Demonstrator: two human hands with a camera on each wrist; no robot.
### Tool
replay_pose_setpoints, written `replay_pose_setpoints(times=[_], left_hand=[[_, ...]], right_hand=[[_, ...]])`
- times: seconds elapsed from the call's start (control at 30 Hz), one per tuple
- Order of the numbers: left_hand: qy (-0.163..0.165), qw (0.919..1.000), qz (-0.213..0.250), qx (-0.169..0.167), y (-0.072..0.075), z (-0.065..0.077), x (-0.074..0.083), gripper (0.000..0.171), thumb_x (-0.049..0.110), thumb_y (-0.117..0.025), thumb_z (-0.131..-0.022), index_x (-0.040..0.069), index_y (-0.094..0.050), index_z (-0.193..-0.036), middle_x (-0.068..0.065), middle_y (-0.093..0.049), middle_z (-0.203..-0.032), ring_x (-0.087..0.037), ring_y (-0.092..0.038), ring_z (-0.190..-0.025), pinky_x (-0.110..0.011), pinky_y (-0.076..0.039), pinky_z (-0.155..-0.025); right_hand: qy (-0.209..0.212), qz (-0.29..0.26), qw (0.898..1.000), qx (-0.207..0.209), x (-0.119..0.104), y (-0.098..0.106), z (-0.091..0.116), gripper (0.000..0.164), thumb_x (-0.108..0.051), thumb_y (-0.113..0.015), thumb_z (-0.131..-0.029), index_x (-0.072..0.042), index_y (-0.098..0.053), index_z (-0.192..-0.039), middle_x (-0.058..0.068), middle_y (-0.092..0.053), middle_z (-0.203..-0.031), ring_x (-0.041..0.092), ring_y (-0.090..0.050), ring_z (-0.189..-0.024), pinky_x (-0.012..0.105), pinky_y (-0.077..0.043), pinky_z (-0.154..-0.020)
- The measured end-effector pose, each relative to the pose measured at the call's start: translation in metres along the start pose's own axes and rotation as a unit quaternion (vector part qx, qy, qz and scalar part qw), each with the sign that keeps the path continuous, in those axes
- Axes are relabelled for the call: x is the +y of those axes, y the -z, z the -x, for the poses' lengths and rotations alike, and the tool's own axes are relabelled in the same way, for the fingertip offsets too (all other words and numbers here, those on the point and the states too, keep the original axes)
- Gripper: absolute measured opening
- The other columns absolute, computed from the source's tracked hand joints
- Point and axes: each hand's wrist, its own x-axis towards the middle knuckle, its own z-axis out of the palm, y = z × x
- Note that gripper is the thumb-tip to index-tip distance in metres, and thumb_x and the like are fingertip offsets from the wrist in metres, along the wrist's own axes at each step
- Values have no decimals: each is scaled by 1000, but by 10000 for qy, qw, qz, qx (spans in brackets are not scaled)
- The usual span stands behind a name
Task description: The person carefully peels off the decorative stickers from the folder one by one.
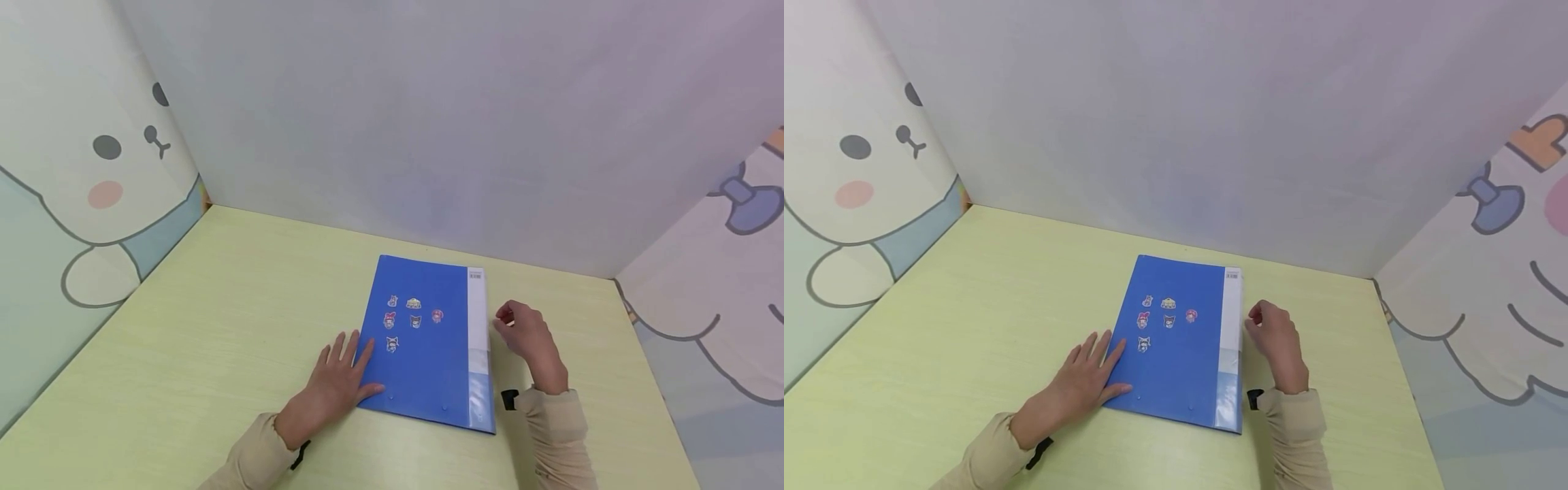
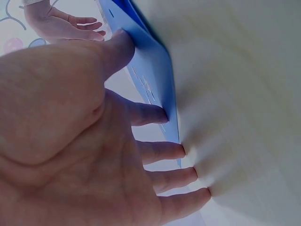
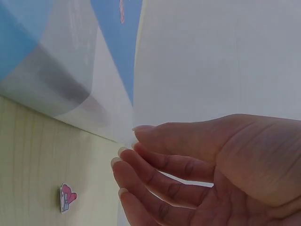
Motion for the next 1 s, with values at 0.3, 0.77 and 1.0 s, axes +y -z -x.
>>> replay_pose_setpoints(times=[0.3,0.77,1.0], left_hand=[[127,9995,45,-280,20,2,6,74,55,-64,-96,4,-51,-148,-24,-46,-150,-46,-45,-137,-59,-44,-106],[134,9994,-27,-315,17,1,9,75,57,-62,-97,5,-51,-149,-23,-46,-151,-45,-45,-138,-59,-44,-106],[160,9994,-74,-301,20,2,9,75,57,-62,-97,5,-52,-149,-23,-47,-150,-44,-46,-138,-58,-45,-106]], right_hand=[[215,-94,9996,140,-13,-9,-3,15,-8,-64,-98,6,-64,-105,20,-69,-101,38,-67,-94,48,-55,-77],[466,-154,9986,189,-31,-31,-10,15,-6,-68,-96,5,-66,-106,19,-70,-101,31,-66,-86,44,-57,-75],[707,-19,9975,40,-37,-35,-11,14,-4,-71,-94,5,-67,-105,18,-71,-101,30,-68,-87,45,-58,-78]])
